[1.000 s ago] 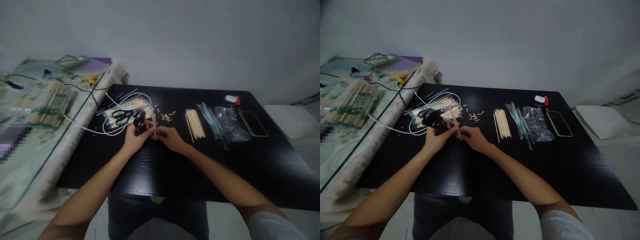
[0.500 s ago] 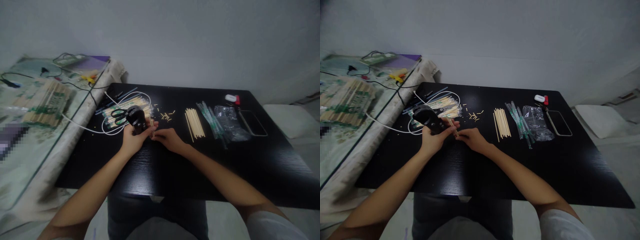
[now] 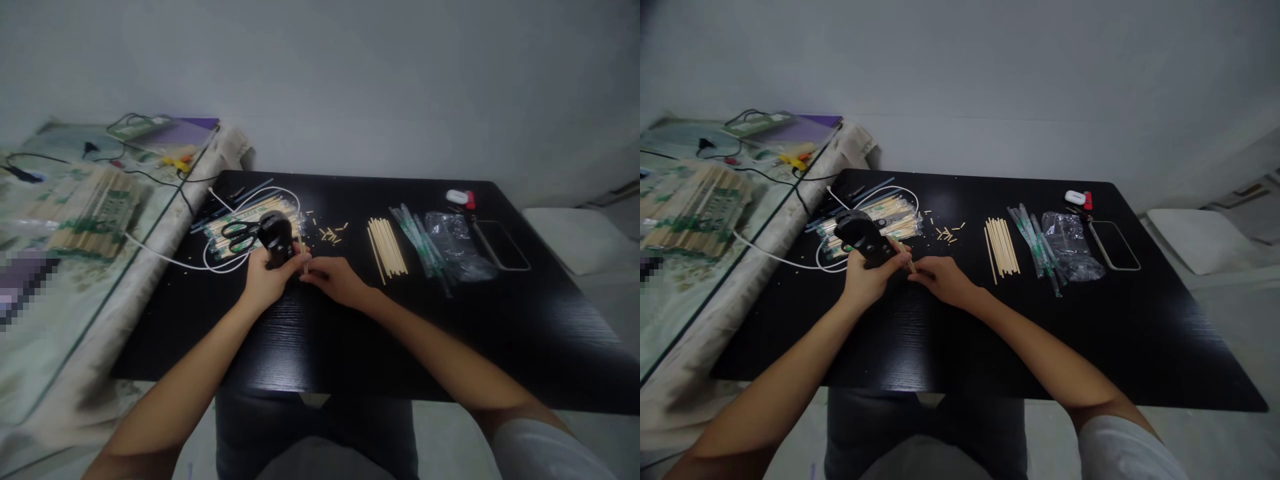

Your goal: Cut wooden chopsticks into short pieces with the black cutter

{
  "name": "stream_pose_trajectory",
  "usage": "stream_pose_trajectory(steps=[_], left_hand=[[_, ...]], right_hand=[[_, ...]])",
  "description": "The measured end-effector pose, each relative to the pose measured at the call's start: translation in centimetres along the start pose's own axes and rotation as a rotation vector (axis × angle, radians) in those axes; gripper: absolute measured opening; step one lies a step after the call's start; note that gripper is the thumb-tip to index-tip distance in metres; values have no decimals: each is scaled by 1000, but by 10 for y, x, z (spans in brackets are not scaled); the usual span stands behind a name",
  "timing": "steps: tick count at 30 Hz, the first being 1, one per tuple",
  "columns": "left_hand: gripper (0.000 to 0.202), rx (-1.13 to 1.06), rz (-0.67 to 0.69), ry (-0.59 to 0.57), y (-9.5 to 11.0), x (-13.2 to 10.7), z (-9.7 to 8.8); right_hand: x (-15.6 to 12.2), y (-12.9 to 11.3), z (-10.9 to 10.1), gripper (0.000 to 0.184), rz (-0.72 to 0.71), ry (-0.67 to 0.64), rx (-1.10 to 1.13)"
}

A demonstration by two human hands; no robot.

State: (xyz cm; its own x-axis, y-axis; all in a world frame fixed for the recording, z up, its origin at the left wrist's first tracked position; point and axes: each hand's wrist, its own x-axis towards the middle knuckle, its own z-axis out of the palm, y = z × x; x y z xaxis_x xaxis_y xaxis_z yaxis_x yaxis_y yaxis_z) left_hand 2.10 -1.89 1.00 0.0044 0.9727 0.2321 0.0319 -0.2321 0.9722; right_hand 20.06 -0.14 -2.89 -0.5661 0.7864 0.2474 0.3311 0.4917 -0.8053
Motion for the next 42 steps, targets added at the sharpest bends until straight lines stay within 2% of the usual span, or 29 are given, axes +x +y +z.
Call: stream_pose_trajectory(steps=[6,13,17,25,28,32,36,39,42], left_hand=[[22,38,-20,7,-1,-2,-1],[22,-1,-24,28,-2,1,-2],[21,-7,-4,-17,-2,0,-4],[22,13,24,-70,0,1,-6],[27,123,20,-123,8,4,-14],[35,364,13,-132,29,2,-42],[37,752,98,-190,51,-6,-70],[34,924,135,-216,60,-10,-75],[30,910,147,-187,60,-14,-68]], right_hand=[[-2,-10,-1,21,-41,120,42],[1,-7,0,19,-70,122,42],[2,-5,0,21,-130,130,36],[3,-9,-2,21,-122,109,-2],[3,-10,-2,24,-134,113,-32],[5,-11,0,21,-141,139,-11],[6,-9,3,16,-134,145,-9],[5,-8,5,12,-95,113,1],[4,-7,6,12,-89,69,10]])
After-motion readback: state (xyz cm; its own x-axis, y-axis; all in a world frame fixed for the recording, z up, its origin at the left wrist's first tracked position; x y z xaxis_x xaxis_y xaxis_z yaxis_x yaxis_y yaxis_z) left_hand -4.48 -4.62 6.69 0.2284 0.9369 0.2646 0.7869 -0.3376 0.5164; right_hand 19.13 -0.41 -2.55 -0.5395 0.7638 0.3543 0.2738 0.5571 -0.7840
